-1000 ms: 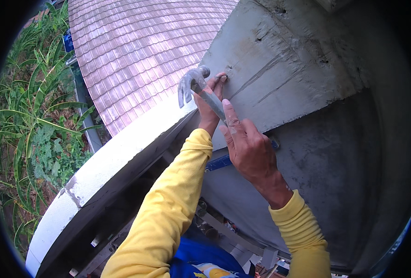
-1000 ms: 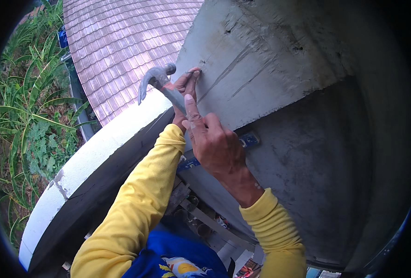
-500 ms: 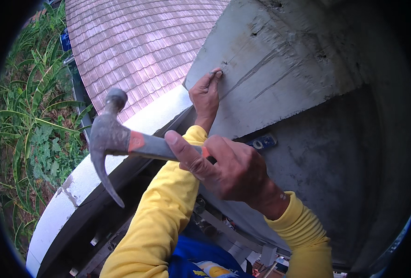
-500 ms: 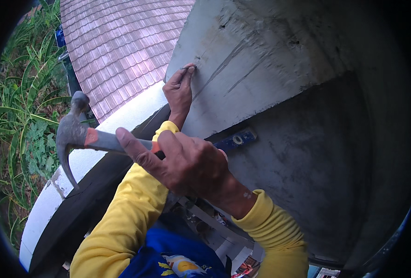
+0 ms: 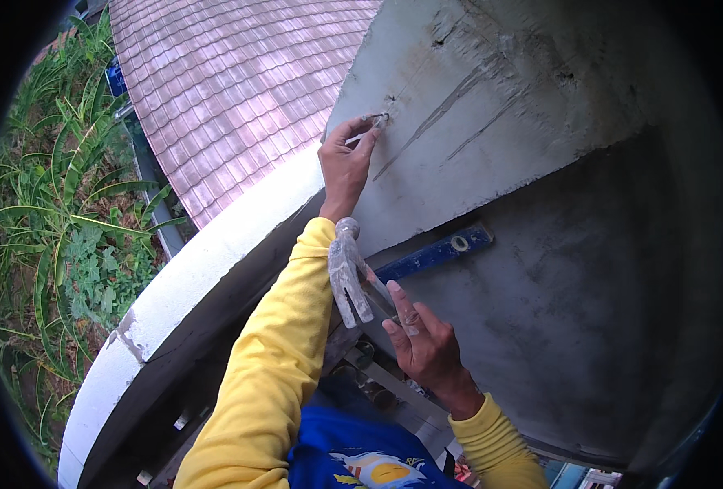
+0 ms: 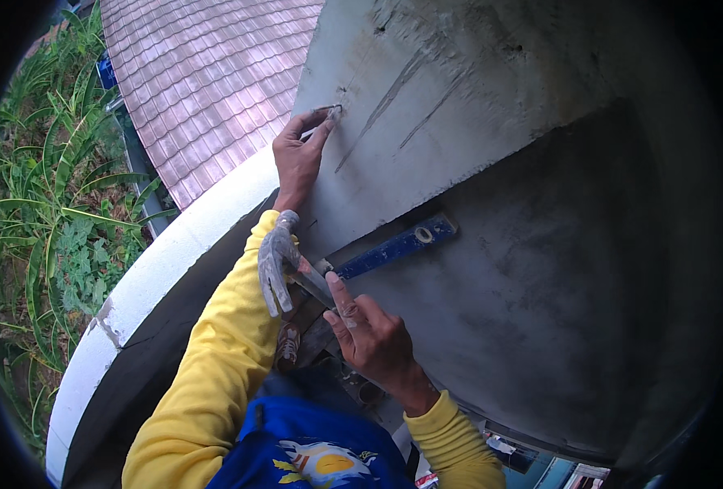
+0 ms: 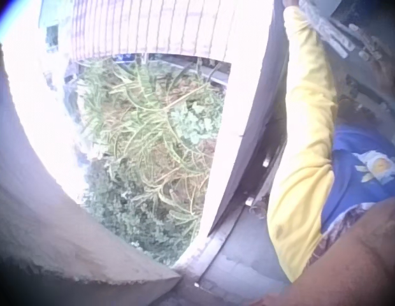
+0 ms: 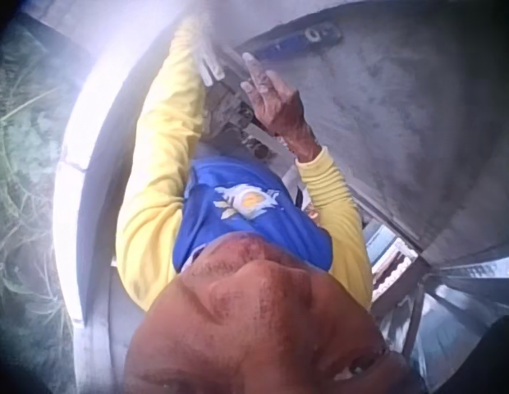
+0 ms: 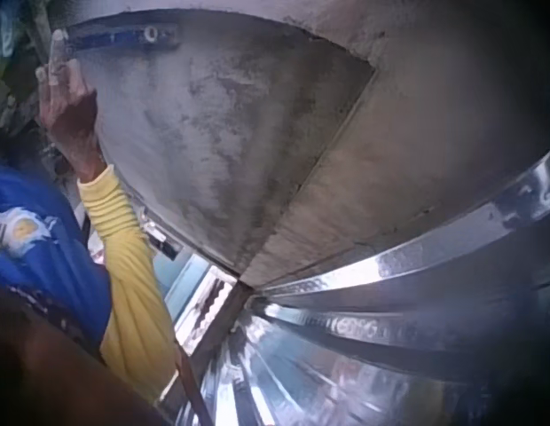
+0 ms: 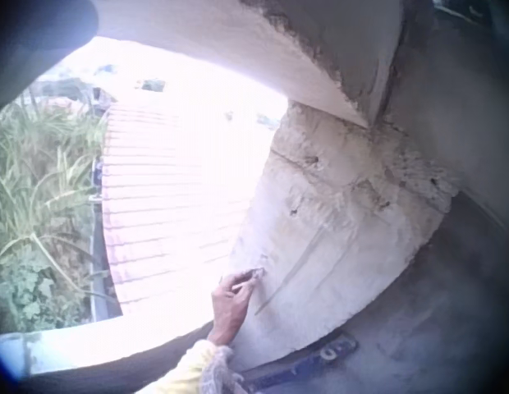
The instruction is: The person scoops mortar from a bucket onto a trowel and applies it to a concrete block, then places the block on a wall and taps it into position. The person repeats this process for additional blocks, smoothing the mortar joints and securing the blocks with nails and a hammer.
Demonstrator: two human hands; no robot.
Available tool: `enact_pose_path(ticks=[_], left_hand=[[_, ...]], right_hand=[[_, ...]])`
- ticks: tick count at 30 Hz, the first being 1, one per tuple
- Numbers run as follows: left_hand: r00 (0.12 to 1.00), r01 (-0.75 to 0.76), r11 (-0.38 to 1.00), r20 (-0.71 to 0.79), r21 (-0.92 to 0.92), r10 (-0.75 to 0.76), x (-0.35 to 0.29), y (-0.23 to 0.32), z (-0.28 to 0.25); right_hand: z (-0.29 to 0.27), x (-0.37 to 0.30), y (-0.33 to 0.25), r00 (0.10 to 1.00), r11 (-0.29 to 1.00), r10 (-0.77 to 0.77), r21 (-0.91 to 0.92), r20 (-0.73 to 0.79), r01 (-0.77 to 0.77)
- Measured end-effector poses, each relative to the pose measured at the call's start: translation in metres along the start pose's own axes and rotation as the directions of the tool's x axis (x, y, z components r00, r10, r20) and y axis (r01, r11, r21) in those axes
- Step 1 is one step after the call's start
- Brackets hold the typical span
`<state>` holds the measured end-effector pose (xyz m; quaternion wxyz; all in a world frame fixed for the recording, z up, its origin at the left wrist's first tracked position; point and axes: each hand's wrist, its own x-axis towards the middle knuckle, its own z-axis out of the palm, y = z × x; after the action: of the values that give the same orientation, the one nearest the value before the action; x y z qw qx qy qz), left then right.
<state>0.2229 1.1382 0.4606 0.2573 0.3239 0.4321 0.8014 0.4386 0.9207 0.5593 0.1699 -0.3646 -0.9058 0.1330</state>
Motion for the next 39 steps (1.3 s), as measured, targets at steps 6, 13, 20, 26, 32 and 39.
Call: enact_pose_path(ticks=[6,13,20,26,32,39], left_hand=[[0.993,-0.117,0.99,-0.002,0.08,0.118,0.001,0.011,0.005],[0.979,-0.191,0.972,-0.039,0.135,0.198,0.01,0.007,0.019],[0.983,-0.178,0.973,-0.014,0.144,0.182,0.014,-0.001,0.018],[0.984,-0.175,0.845,0.052,0.505,0.173,-0.009,0.005,-0.027],[0.996,0.015,0.859,0.068,0.512,-0.058,-0.016,0.03,-0.067],[0.993,0.003,0.783,0.088,0.622,-0.074,0.011,0.03,-0.081]], right_hand=[[0.035,-0.089,0.022,0.962,0.95,0.27,0.155,0.031,-0.272],[0.037,-0.136,0.034,0.899,0.884,0.437,0.193,-0.014,-0.427],[0.039,-0.14,0.038,0.842,0.811,0.539,0.256,0.023,-0.526],[0.046,-0.142,0.04,0.859,0.84,0.511,0.197,0.022,-0.505],[0.052,-0.147,0.036,0.82,0.787,0.562,0.237,0.109,-0.57],[0.058,-0.144,0.029,0.805,0.765,0.567,0.249,0.176,-0.594]])
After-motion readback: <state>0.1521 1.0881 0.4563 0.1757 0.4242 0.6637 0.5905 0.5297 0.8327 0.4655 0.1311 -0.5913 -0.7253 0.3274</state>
